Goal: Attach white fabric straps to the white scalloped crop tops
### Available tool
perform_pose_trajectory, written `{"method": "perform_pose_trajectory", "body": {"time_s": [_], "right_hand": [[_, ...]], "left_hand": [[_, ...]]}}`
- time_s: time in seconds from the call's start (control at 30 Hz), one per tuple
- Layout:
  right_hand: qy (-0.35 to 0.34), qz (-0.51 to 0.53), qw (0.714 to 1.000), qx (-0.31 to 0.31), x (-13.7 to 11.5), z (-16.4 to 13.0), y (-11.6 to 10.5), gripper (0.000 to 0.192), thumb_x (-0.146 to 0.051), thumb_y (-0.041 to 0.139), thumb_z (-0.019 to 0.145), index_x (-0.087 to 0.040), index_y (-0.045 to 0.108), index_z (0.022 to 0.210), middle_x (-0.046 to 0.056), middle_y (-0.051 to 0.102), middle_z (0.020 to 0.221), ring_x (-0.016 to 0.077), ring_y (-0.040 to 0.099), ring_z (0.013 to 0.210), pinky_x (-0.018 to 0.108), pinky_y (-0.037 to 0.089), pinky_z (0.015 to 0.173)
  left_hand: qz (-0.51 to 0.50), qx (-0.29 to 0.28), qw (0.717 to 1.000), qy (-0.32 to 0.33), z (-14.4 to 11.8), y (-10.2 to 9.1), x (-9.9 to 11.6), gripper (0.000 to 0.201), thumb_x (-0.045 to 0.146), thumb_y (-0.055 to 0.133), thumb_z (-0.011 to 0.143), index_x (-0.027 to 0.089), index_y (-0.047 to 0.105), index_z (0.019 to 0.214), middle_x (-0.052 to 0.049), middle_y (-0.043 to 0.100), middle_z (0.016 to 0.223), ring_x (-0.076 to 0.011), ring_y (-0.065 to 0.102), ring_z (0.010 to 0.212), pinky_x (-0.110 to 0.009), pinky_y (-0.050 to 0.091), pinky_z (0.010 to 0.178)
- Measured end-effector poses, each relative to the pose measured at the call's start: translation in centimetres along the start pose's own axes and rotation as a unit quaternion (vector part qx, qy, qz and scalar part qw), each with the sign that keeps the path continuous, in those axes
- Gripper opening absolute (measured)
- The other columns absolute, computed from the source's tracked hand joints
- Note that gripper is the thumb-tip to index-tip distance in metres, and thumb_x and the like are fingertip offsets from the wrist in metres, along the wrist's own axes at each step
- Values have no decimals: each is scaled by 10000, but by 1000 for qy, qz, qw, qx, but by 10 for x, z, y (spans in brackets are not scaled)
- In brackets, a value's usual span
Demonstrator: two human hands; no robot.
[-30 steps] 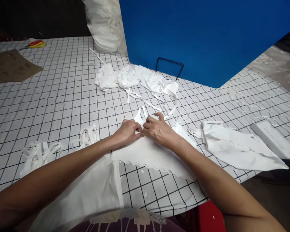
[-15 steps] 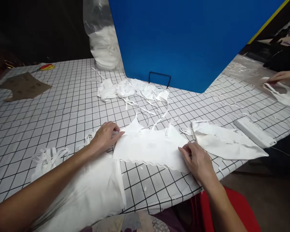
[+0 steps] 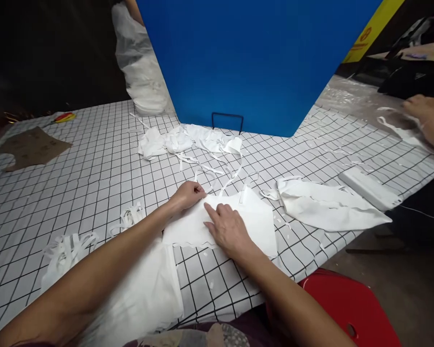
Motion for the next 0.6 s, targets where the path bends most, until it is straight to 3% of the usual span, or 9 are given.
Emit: {"method": "perform_pose_trajectory", "body": {"time_s": [0.13, 0.33, 0.43, 0.5, 0.6], "right_hand": [[-4, -56, 998, -40, -12, 20, 20, 474, -375, 378, 1032, -196, 468, 1462, 139, 644, 1028, 275, 569, 905, 392, 413, 750], [-6, -62, 997, -51, -13, 20, 24, 477, -350, 360, 1036, -209, 447, 1483, 133, 655, 1022, 264, 577, 889, 388, 391, 750], [-1, -20, 999, -45, -10, 18, 19, 463, -369, 415, 1022, -230, 476, 1460, 119, 656, 1029, 263, 588, 923, 378, 401, 770], [18, 45, 998, -26, 3, 6, 11, 449, -410, 428, 1017, -237, 504, 1424, 105, 653, 1043, 249, 598, 928, 365, 421, 772], [190, 134, 971, 48, 54, -39, -9, 458, -519, 414, 999, -194, 561, 1288, 89, 656, 980, 220, 614, 832, 330, 445, 697]], "left_hand": [[-49, 1, 999, 21, -3, -5, -7, 127, 300, 631, 792, 174, 646, 785, -8, 657, 773, -143, 571, 697, -243, 408, 599], [-186, 19, 982, 5, -4, -6, -14, 168, 322, 629, 813, 173, 583, 750, 21, 581, 698, -112, 509, 615, -233, 396, 585], [-127, 48, 991, 20, -11, -17, -12, 125, 301, 603, 829, 180, 594, 797, -8, 631, 789, -139, 559, 701, -241, 419, 638], [-33, 83, 996, 26, -22, -33, -14, 121, 306, 603, 827, 186, 599, 811, -40, 655, 854, -173, 574, 764, -260, 410, 657], [152, 97, 984, -2, -45, -55, -25, 290, 460, 622, 816, 199, 568, 700, -83, 655, 809, -232, 575, 757, -295, 370, 624]]}}
Point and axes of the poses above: each hand's wrist, its own z-axis towards the middle knuckle, its own y-axis out of the palm, x = y × z, the point moved 6 cm from there along z, towards the middle knuckle
